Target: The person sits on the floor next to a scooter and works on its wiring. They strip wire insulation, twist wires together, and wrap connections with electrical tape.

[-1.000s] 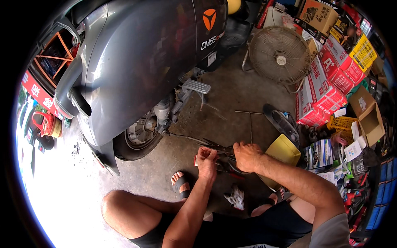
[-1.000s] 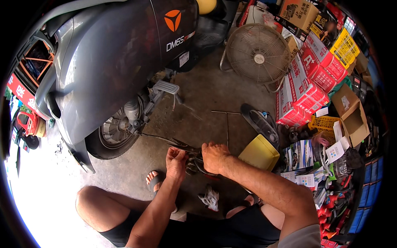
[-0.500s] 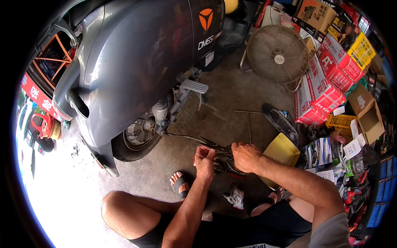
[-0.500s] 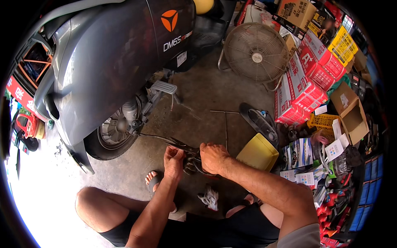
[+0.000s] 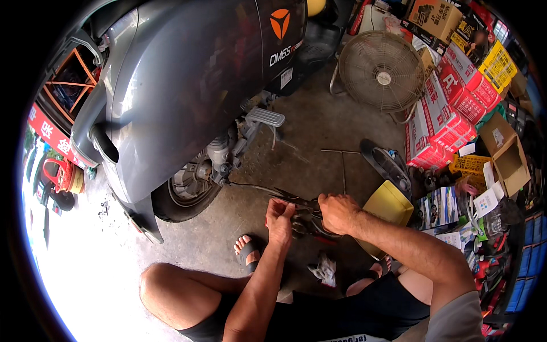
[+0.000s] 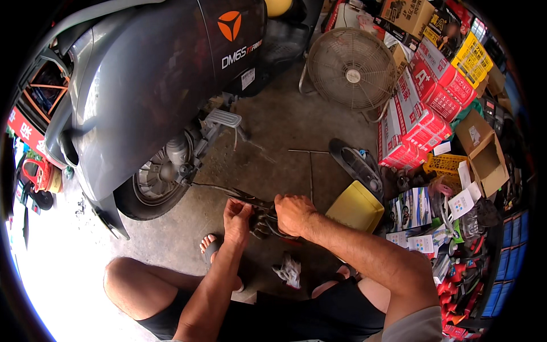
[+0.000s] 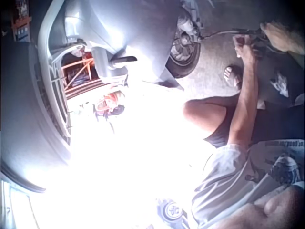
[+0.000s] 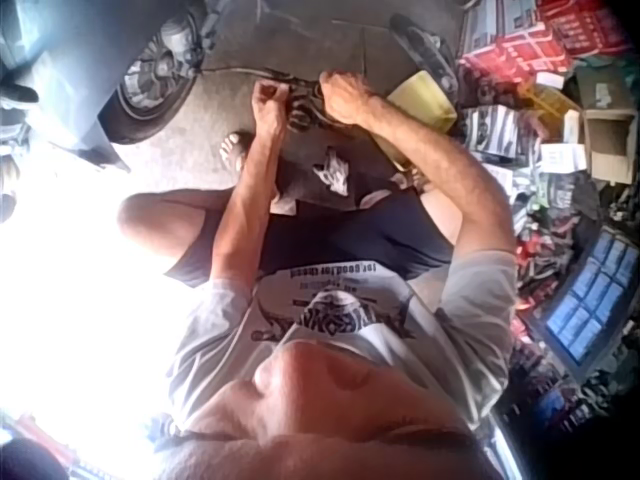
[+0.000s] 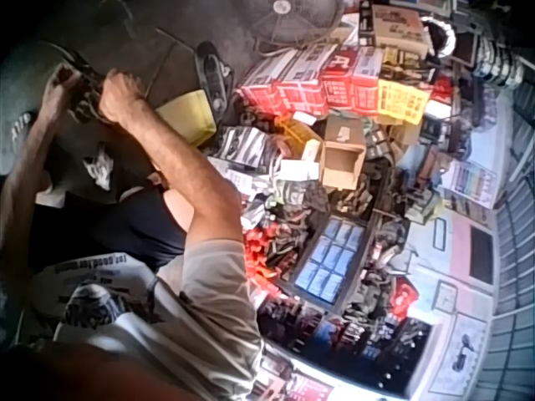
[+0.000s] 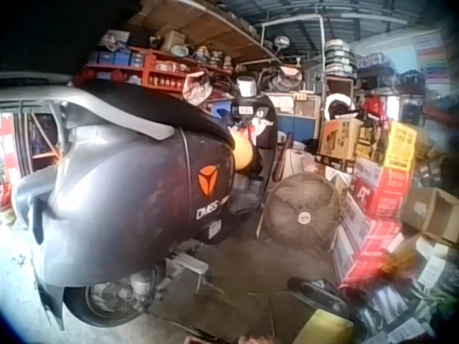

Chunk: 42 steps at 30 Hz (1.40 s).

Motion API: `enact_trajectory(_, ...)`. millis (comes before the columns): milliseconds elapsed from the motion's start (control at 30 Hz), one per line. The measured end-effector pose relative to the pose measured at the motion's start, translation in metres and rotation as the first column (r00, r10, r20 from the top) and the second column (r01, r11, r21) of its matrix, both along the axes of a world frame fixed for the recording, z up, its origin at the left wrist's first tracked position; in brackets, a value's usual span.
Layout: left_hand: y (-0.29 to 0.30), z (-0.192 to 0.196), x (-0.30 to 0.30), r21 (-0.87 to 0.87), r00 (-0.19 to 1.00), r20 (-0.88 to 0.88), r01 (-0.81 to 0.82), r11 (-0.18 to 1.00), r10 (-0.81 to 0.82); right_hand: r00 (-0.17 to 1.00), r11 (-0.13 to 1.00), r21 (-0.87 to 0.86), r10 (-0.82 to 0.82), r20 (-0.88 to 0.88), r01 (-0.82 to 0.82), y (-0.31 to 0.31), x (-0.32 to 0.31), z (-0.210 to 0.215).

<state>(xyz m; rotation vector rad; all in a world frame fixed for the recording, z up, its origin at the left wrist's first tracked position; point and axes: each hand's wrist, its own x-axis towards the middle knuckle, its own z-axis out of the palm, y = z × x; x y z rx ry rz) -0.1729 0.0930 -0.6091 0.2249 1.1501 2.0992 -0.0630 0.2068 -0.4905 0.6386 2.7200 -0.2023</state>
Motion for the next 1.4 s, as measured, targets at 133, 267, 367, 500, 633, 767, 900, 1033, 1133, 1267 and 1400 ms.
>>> enact_trajectory(133,0.002,0.002,0.001,-0.014,1.000,0.013,-0.016,1.000,0.016,1.000,1.000,0.014,-0.009,-0.029,0.010,0.000,0.002,-0.004)
enact_trajectory(267,0.001,0.000,0.000,-0.011,1.000,0.020,-0.001,1.000,0.002,1.000,1.000,0.008,-0.009,-0.014,0.009,0.000,0.000,-0.003)
enact_trajectory(367,0.001,-0.001,0.000,0.003,1.000,0.018,-0.002,1.000,0.002,1.000,1.000,0.012,-0.006,-0.020,0.007,0.000,0.001,-0.003)
enact_trajectory(500,0.001,-0.001,-0.001,0.017,1.000,0.021,0.002,1.000,-0.003,1.000,1.000,0.019,0.003,-0.022,-0.003,0.000,0.001,-0.002)
enact_trajectory(633,0.002,0.001,0.000,0.022,1.000,0.028,0.005,1.000,-0.006,0.999,0.999,0.029,0.019,-0.031,-0.018,0.001,0.002,0.000)
enact_trajectory(767,0.002,0.001,0.000,0.033,0.999,0.039,0.002,0.999,-0.003,0.999,0.999,0.034,0.020,-0.034,-0.019,0.001,0.002,-0.001)
enact_trajectory(900,0.003,0.001,-0.001,0.037,0.999,0.030,0.017,0.999,-0.018,0.999,0.999,0.024,-0.025,-0.049,0.026,-0.002,0.001,0.000)
enact_trajectory(1033,0.004,0.001,-0.001,0.048,0.999,0.021,0.024,0.999,-0.025,0.998,0.998,0.024,-0.062,-0.028,0.062,-0.006,-0.001,0.001)
enact_trajectory(1133,0.002,-0.003,-0.003,0.047,0.999,0.028,0.013,0.999,-0.014,0.998,0.998,0.012,-0.061,-0.014,0.061,-0.007,-0.004,0.002)
enact_trajectory(1267,0.003,-0.001,-0.002,0.046,0.999,0.035,0.015,0.999,-0.016,0.998,0.998,-0.007,-0.061,-0.011,0.061,-0.006,-0.004,0.005)
enact_trajectory(1400,0.004,0.000,-0.002,0.047,0.999,0.035,0.025,0.999,-0.027,0.999,0.999,-0.003,-0.045,-0.015,0.045,-0.004,-0.004,0.004)
